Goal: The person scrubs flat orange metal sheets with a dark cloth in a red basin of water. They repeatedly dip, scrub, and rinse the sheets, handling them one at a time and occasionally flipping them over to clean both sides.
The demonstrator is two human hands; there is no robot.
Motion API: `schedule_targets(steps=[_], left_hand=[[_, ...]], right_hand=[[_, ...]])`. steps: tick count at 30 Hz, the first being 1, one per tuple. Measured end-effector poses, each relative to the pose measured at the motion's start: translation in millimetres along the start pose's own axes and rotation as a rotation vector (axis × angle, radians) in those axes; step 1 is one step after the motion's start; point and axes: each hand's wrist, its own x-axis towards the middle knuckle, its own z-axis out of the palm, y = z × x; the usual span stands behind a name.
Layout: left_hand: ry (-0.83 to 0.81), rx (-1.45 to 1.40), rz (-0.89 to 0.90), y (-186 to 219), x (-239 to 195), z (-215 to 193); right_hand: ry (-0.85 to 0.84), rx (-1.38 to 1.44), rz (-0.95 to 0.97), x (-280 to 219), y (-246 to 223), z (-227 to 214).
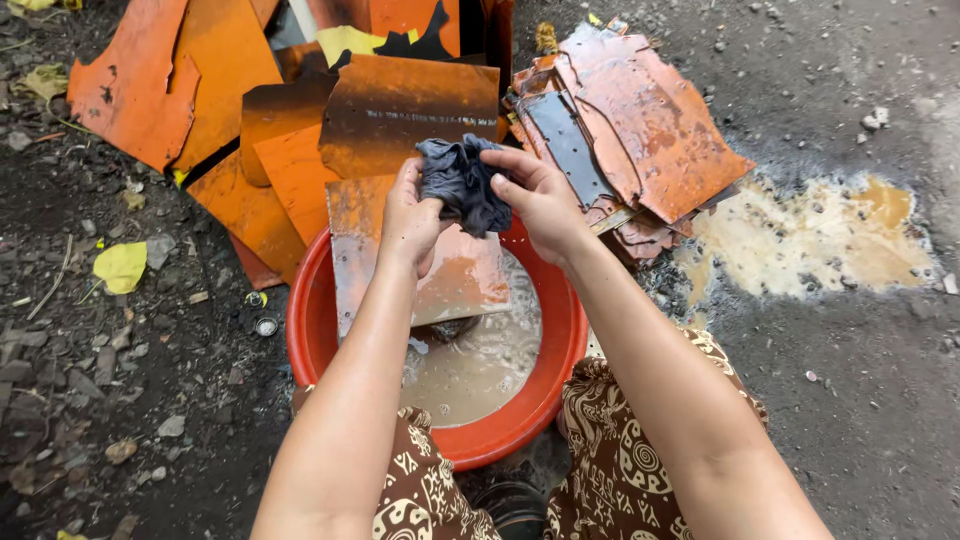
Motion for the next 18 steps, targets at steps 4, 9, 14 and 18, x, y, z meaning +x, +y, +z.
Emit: schedule_targets(steps=[4, 9, 14, 18], left_hand=[[-0.018, 0.195, 0.101, -9, 1, -10], [0.023, 0.275, 0.073, -11, 3, -24], [0.143, 0.356, 0.056, -4, -3, -29], [0.181, 0.439, 0.126, 2, -7, -33]], right_hand=[[0.043, 0.0, -0.02, 8, -3, 4], [0.039, -0.079, 0.042, 6, -4, 7], [0.009, -0.166, -0.017, 8, -9, 4], [0.008, -0.138, -0.034, 13, -12, 0]])
